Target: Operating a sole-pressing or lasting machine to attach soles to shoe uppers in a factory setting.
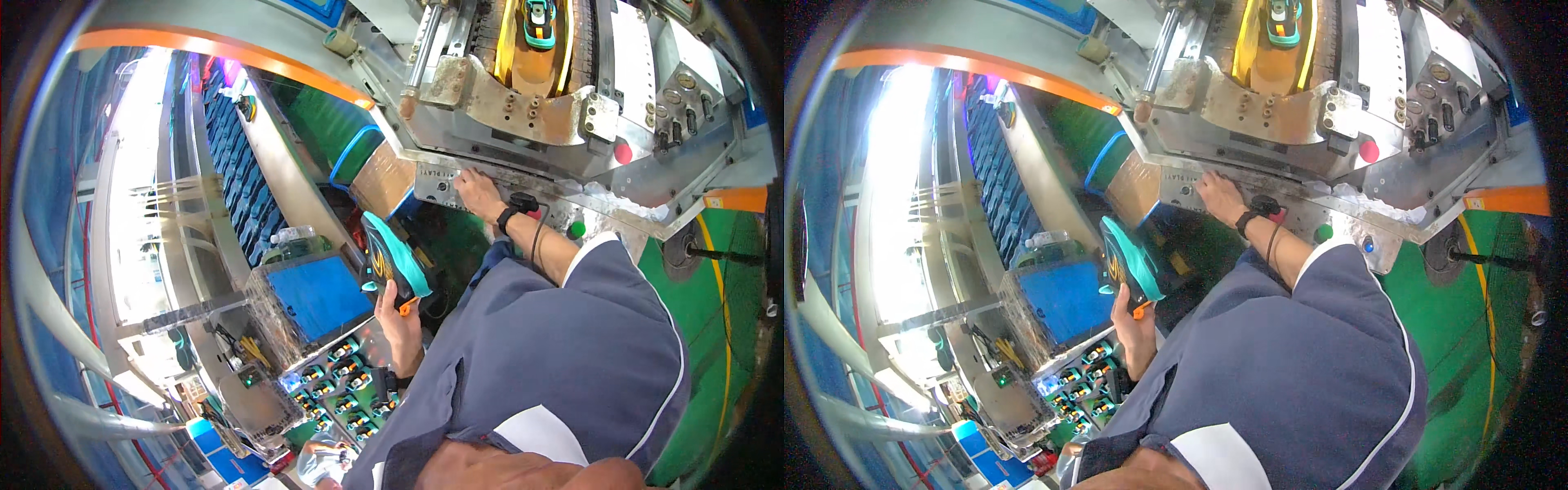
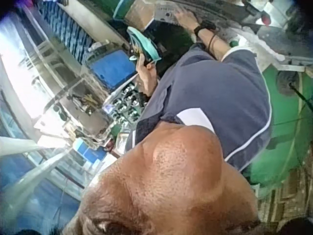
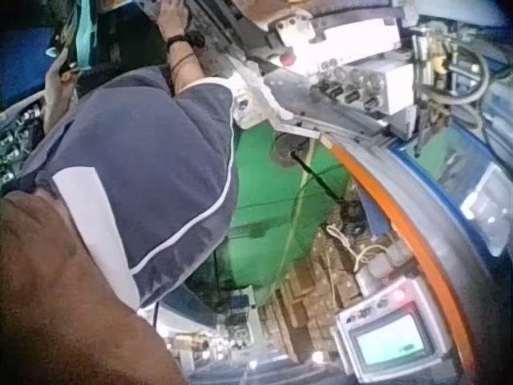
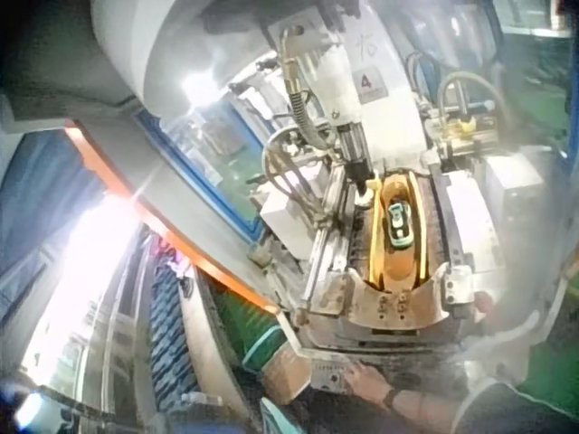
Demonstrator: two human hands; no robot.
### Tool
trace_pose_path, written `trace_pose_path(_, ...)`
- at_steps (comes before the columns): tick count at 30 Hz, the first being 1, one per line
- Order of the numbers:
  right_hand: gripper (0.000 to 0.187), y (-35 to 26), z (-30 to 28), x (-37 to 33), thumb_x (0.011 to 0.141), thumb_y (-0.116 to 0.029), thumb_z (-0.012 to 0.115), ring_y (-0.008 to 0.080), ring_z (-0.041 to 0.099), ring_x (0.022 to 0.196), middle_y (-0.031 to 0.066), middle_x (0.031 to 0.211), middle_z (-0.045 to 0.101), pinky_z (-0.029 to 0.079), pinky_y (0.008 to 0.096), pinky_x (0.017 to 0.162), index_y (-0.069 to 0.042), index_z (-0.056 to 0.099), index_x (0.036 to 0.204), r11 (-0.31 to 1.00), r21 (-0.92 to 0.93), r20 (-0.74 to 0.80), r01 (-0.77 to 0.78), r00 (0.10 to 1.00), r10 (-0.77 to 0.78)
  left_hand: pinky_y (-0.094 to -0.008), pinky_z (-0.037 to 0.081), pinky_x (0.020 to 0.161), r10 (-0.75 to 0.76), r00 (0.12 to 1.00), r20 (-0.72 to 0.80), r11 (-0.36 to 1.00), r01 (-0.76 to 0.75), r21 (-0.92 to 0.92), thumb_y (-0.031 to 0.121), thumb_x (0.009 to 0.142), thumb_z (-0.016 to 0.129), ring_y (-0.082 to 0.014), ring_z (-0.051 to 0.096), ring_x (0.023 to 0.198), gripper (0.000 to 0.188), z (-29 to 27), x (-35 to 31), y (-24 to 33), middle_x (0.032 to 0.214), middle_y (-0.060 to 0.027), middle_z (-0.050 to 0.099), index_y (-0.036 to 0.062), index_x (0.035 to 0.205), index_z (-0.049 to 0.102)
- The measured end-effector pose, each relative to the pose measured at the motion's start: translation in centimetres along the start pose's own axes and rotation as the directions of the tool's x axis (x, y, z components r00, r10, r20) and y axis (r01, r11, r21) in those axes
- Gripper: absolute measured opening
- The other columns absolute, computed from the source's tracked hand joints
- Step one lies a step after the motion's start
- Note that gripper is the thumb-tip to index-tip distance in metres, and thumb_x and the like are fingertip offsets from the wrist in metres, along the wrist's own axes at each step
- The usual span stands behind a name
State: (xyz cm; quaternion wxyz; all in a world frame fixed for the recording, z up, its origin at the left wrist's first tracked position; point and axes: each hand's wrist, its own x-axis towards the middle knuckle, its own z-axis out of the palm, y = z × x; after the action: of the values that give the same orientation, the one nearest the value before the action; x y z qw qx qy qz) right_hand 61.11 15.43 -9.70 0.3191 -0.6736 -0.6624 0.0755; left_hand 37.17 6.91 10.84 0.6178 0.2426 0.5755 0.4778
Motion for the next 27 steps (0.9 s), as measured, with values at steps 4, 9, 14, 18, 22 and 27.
trace_pose_path(4,0.013,-0.4,0.1,0.5,0.081,-0.007,0.052,0.0351,0.059,0.097,0.0182,0.098,0.059,0.052,0.0441,0.077,-0.002,0.062,0.087,1.000,0.017,0.043,-0.002,0.999,0.001,-0.0358,0.049,0.076,0.068,0.995,-0.069,0.997,-0.065,0.042,0.016,0.088,0.065,-0.0193,0.063,0.089,0.027,-1.2,-1.6,-0.4,0.099,-0.0070,0.065,0.0008,0.109,0.059)
trace_pose_path(9,0.012,0.2,1.5,0.2,0.080,-0.008,0.053,0.0345,0.063,0.082,0.0172,0.086,0.062,0.054,0.0432,0.069,-0.002,0.062,0.082,0.996,-0.079,0.050,0.029,0.998,-0.025,-0.0358,0.051,0.074,0.035,0.991,-0.132,0.980,-0.060,-0.188,0.012,0.086,0.067,-0.0196,0.063,0.091,0.034,-2.4,-3.1,-0.2,0.101,-0.0074,0.065,-0.0012,0.115,0.056)
trace_pose_path(14,0.019,0.1,1.5,0.6,0.090,-0.019,0.050,0.0351,0.059,0.087,0.0154,0.087,0.062,0.049,0.0460,0.075,-0.007,0.063,0.083,0.993,-0.091,0.116,0.080,0.991,-0.069,-0.0368,0.050,0.073,0.073,0.973,-0.218,0.960,-0.128,-0.250,0.010,0.089,0.061,-0.0206,0.063,0.089,0.031,-6.0,-5.1,-2.1,0.103,-0.0080,0.065,-0.0011,0.118,0.057)
trace_pose_path(18,0.009,-0.1,1.8,0.5,0.085,-0.014,0.057,0.0352,0.059,0.087,0.0143,0.093,0.061,0.047,0.0442,0.074,-0.008,0.064,0.089,0.988,0.039,0.133,0.150,0.979,-0.154,-0.0291,0.048,0.085,0.325,0.874,-0.362,0.940,-0.340,0.025,0.009,0.083,0.067,-0.0171,0.062,0.091,0.034,-8.5,-7.9,-4.0,0.103,-0.0102,0.065,-0.0074,0.113,0.059)
trace_pose_path(22,0.013,3.2,3.4,1.3,0.083,-0.015,0.059,0.0347,0.058,0.081,0.0167,0.085,0.060,0.046,0.0429,0.073,-0.004,0.062,0.087,0.963,-0.007,0.245,0.270,0.934,-0.260,-0.0297,0.048,0.074,-0.008,0.857,-0.515,0.903,-0.215,-0.371,0.010,0.085,0.065,-0.0175,0.060,0.088,0.024,-14.1,-7.2,-9.9,0.098,-0.0088,0.063,-0.0028,0.105,0.062)
trace_pose_path(27,0.020,5.4,5.2,3.1,0.078,-0.015,0.059,0.0252,0.058,0.072,0.0145,0.073,0.061,0.048,0.0359,0.072,0.004,0.063,0.083,0.967,0.198,0.381,0.162,0.896,-0.229,-0.0360,0.049,0.065,-0.240,0.581,-0.778,0.846,-0.267,-0.461,0.018,0.077,0.075,-0.0219,0.060,0.084,0.032,-21.7,-8.9,-11.9,0.090,-0.0070,0.060,0.0003,0.100,0.062)
